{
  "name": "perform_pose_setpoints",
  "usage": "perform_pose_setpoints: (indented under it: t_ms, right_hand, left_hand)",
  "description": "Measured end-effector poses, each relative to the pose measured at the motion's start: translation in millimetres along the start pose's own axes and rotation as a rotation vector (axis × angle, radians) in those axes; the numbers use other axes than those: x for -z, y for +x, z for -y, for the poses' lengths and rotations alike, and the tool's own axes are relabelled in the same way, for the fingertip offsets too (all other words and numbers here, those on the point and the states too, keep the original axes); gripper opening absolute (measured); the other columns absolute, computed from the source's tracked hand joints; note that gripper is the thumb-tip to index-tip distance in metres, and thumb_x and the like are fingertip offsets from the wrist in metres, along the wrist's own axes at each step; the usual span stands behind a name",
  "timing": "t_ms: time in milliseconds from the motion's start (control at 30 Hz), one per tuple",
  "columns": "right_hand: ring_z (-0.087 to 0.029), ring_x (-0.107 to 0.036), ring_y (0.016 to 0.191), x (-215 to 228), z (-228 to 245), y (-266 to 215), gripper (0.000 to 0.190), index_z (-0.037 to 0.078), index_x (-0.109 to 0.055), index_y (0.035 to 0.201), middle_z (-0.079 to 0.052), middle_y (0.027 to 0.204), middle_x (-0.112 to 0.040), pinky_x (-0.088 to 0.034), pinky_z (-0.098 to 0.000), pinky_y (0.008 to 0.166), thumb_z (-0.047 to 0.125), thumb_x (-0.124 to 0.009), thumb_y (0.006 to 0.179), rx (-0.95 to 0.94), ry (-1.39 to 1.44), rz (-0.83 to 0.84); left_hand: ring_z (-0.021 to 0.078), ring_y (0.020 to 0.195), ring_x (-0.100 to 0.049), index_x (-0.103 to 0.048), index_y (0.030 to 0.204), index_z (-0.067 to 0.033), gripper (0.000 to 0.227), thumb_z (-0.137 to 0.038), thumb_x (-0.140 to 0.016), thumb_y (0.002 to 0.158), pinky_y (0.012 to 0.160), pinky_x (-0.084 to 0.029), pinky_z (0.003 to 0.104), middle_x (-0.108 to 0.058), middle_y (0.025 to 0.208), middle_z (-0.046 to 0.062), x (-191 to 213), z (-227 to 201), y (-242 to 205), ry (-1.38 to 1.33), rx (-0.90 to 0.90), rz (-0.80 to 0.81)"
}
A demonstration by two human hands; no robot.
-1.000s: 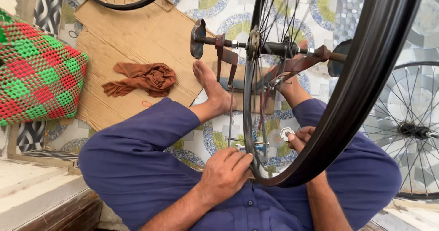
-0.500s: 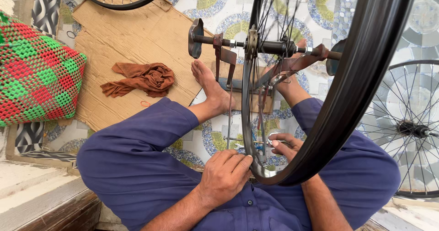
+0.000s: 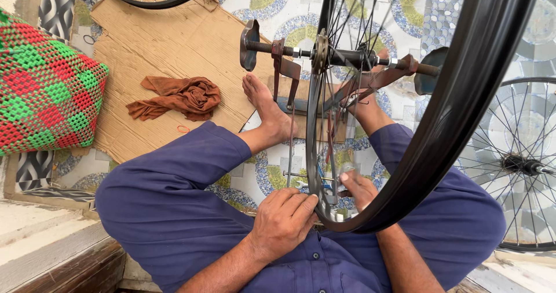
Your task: The person trues a bicycle wheel on a stand by adjusting the spokes with a spoke wrench and spinning the wheel by hand.
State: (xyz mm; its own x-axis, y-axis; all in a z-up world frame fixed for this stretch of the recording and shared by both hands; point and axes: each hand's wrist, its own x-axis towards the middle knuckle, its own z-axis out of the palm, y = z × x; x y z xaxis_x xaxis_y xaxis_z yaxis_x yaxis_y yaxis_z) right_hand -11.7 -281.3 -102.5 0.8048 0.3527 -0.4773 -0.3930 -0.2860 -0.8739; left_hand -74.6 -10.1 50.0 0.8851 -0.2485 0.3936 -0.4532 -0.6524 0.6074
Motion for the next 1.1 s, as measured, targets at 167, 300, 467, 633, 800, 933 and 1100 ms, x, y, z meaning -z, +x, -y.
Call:
perform_pose_setpoints:
  t_ms: [167,300,467,633,800,933,1100]
  right_hand:
    - [-0.017,-0.060,0.086,-2,9,-2,0.027,-0.003,-0.067,0.105,-0.009,0.090,-0.065,-0.048,-0.0342,0.080,0.022,-0.065,0.095,0.079,-0.053,-0.015]
    - [-0.017,-0.065,0.081,-7,17,-4,0.031,-0.002,-0.069,0.095,-0.007,0.084,-0.067,-0.053,-0.0320,0.077,0.027,-0.059,0.099,0.062,-0.061,-0.063]
    - [-0.016,-0.058,0.075,-5,23,-4,0.030,0.002,-0.067,0.103,-0.008,0.076,-0.062,-0.048,-0.0316,0.072,0.029,-0.061,0.093,0.056,-0.150,-0.058]
    - [-0.018,-0.056,0.068,-8,14,-5,0.053,-0.001,-0.070,0.087,-0.008,0.068,-0.059,-0.047,-0.0335,0.070,0.044,-0.050,0.107,-0.061,-0.286,-0.129]
    - [-0.013,-0.065,0.078,-7,17,-1,0.035,0.000,-0.070,0.100,-0.004,0.085,-0.070,-0.054,-0.0301,0.072,0.033,-0.057,0.101,0.036,-0.062,-0.166]
    - [-0.015,-0.070,0.082,1,34,-11,0.026,0.000,-0.073,0.115,-0.008,0.092,-0.075,-0.057,-0.0301,0.074,0.016,-0.066,0.096,0.035,-0.168,-0.301]
    - [-0.014,-0.068,0.083,-7,71,-28,0.038,-0.002,-0.063,0.127,-0.007,0.098,-0.071,-0.059,-0.0304,0.076,0.008,-0.070,0.090,0.122,0.167,-0.128]
  left_hand:
    - [0.0281,0.096,-0.067,-0.068,0.112,-0.0014,0.045,-0.013,-0.085,0.072,0.082,-0.054,0.042,-0.070,0.098,0.009,1,0,0,0.003,-0.006,0.003]
    - [0.0280,0.096,-0.067,-0.068,0.112,-0.0015,0.044,-0.014,-0.085,0.073,0.082,-0.054,0.042,-0.070,0.098,0.008,0,-1,1,0.000,-0.004,0.000]
    - [0.0278,0.096,-0.067,-0.069,0.111,-0.0012,0.043,-0.014,-0.084,0.073,0.082,-0.054,0.042,-0.070,0.098,0.008,0,-1,1,-0.002,0.000,0.001]
    - [0.0274,0.095,-0.066,-0.068,0.110,0.0002,0.041,-0.012,-0.083,0.074,0.080,-0.054,0.041,-0.069,0.096,0.008,-4,-2,-1,0.006,-0.003,-0.002]
    - [0.0285,0.094,-0.066,-0.069,0.111,-0.0014,0.040,-0.012,-0.082,0.075,0.081,-0.055,0.041,-0.070,0.097,0.009,-3,2,3,-0.046,0.013,0.012]
    - [0.0277,0.083,-0.069,-0.071,0.106,-0.0049,0.051,-0.040,-0.086,0.073,0.076,-0.054,0.039,-0.071,0.089,0.009,16,27,10,-0.430,0.071,0.158]
    - [0.0188,0.090,-0.072,-0.071,0.121,-0.0052,0.059,-0.055,-0.068,0.090,0.083,-0.057,0.034,-0.075,0.102,0.010,-3,53,33,-0.596,0.639,0.091]
